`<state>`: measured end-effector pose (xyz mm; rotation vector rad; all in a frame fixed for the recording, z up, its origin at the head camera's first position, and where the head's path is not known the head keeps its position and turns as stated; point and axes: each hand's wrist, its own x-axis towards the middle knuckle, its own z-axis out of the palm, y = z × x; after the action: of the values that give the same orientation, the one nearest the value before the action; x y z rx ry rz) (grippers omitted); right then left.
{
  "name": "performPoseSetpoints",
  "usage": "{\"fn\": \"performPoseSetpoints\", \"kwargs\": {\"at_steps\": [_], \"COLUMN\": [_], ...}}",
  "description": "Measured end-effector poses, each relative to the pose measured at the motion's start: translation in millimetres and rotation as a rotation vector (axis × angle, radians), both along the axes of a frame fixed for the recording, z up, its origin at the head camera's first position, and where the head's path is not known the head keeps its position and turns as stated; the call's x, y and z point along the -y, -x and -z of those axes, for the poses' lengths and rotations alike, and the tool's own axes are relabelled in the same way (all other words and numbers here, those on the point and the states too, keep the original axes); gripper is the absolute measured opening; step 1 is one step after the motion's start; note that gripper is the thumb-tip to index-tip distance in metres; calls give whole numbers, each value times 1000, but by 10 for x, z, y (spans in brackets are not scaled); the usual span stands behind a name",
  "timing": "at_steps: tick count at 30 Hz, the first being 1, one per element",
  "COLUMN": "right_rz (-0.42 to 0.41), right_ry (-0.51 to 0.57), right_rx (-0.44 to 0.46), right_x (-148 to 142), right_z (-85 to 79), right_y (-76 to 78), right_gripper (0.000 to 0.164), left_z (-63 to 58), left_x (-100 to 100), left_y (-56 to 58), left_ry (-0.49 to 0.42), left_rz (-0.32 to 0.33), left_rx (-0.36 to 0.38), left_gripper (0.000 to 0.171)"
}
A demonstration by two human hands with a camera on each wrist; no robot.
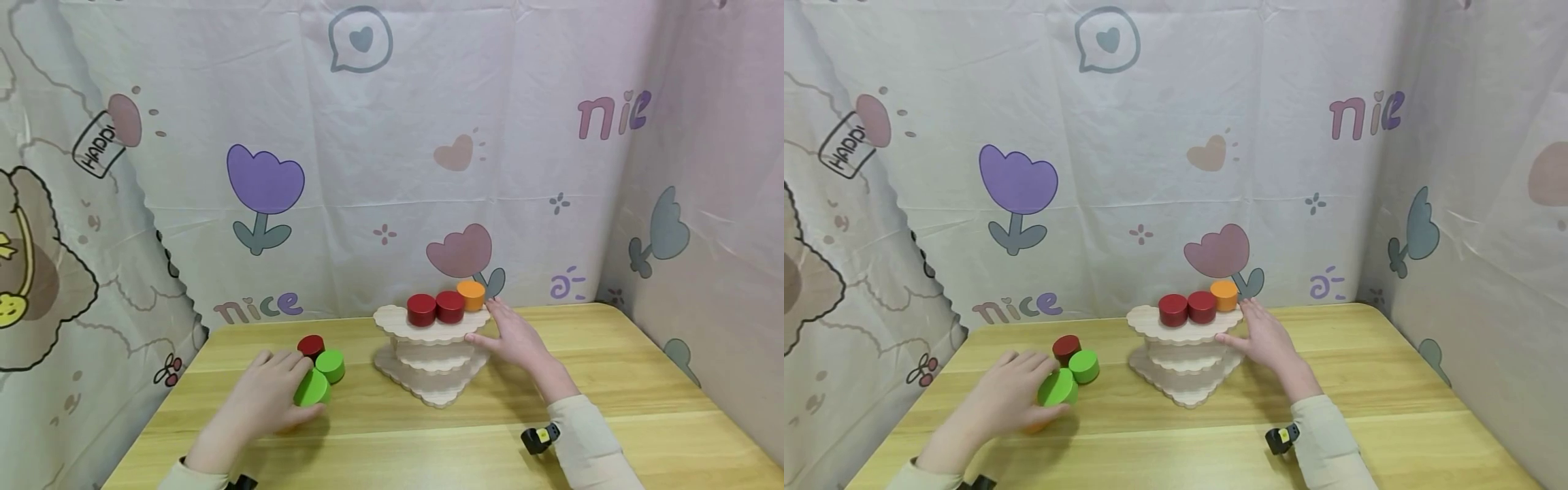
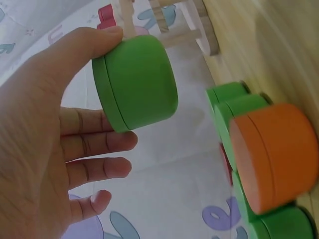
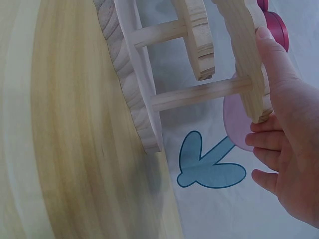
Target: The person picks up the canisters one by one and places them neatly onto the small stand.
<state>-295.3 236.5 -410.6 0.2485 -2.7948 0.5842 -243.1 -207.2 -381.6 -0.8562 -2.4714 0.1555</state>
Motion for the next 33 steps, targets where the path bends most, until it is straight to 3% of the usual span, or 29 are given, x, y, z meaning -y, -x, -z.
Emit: {"fn": "performPoseSetpoints", "kwargs": {"at_steps": [15,33], "right_rz": [1,-1], "right_ry": [3,3], "right_rx": [10,6], "right_x": [-19,-9], "right_z": [0,-5], "right_y": [0,12], "right_gripper": [105,105], "left_z": [-95,-305], "left_x": [-292,-667], "left_y": [141,443], "left_ry": [-55,-110], "left_rz": [137,117], "left_rx": [-51,-30], "left_gripper": [59,54]}}
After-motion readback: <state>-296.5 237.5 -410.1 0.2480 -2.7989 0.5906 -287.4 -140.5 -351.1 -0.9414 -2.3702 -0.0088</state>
